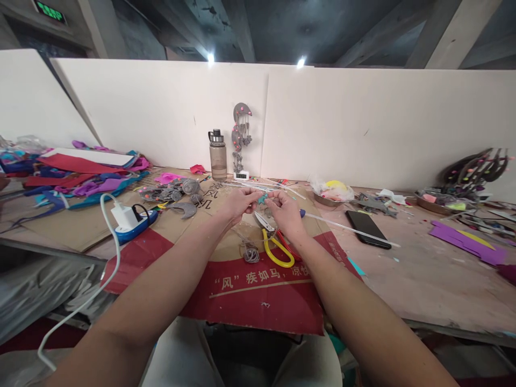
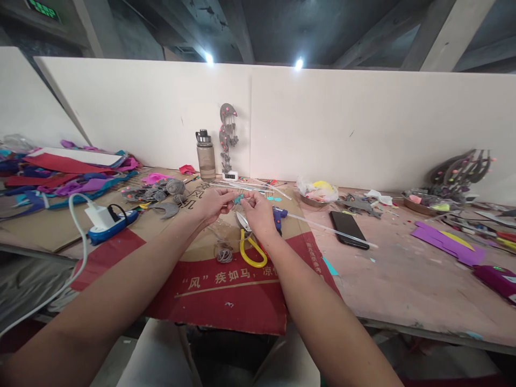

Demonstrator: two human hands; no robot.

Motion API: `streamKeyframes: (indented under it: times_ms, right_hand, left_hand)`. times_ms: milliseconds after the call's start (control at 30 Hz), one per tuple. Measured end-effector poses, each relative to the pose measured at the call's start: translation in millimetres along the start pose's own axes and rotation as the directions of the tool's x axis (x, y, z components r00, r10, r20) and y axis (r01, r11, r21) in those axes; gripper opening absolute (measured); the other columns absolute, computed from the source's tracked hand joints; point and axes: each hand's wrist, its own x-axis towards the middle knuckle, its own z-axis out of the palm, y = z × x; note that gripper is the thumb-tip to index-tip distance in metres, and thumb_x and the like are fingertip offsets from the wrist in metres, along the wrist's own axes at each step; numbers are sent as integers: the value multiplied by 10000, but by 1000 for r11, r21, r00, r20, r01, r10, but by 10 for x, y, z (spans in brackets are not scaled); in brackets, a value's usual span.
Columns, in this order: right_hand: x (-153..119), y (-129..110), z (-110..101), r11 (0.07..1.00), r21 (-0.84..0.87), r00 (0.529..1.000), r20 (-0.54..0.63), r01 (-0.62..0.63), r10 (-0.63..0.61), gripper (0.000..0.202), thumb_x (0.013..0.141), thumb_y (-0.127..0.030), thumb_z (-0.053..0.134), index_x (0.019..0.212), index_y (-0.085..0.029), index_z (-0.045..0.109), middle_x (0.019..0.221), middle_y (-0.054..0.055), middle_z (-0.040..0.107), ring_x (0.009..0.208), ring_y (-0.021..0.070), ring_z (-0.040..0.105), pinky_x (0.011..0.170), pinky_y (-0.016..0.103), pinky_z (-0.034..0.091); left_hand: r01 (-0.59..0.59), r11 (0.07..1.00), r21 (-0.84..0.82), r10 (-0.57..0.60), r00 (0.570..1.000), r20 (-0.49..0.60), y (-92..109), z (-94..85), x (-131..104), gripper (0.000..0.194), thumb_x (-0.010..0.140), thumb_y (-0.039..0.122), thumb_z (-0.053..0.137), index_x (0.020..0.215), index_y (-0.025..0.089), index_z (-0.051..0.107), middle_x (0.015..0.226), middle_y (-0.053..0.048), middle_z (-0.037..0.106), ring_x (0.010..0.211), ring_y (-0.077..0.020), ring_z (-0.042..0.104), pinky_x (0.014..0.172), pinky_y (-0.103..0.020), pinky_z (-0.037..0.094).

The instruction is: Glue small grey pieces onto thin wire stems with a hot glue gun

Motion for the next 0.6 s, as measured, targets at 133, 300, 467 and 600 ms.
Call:
streamKeyframes:
  times_ms: [133, 300, 467, 600]
  right_hand:
    - [-11, -10, 0, 999, -44, 1000, -22, 3, -4, 223, 754, -384, 568, 858, -188, 579, 583, -68, 406, 529, 97, 346, 516, 236, 291]
    - [-22, -25, -20, 998, -56, 998, -70, 2, -6, 224, 763, -403, 567, 805, -183, 579, 595, -59, 424, 544, 98, 348, 532, 241, 293]
    - [-34, -75, -38, 998, -51, 995, -103, -20, 15, 197, 753, -380, 553, 769, -185, 572, 598, -58, 427, 549, 98, 349, 540, 238, 293]
    - [-37, -97, -41, 999, -44, 994, -108, -23, 18, 193, 750, -376, 534, 755, -187, 569, 606, -54, 454, 546, 98, 357, 542, 236, 304]
  left_hand:
    - [-48, 999, 25, 49, 999, -19, 26, 17, -24, 302, 704, 382, 681, 598, 145, 528, 459, 44, 446, 398, -30, 311, 411, -191, 217]
    - [-69, 997, 16, 69, 998, 1, 30, 42, -43, 291, 717, 377, 678, 611, 142, 542, 461, 39, 456, 399, -34, 324, 417, -198, 238]
    - [-20, 995, -97, 25, 999, 45, 39, 43, -44, 254, 710, 367, 696, 685, 134, 596, 539, 4, 534, 467, -66, 459, 432, -197, 308]
    - [6, 986, -166, 5, 998, 69, 47, 40, -40, 218, 675, 320, 718, 764, 136, 644, 583, 0, 557, 513, -75, 499, 441, -191, 328]
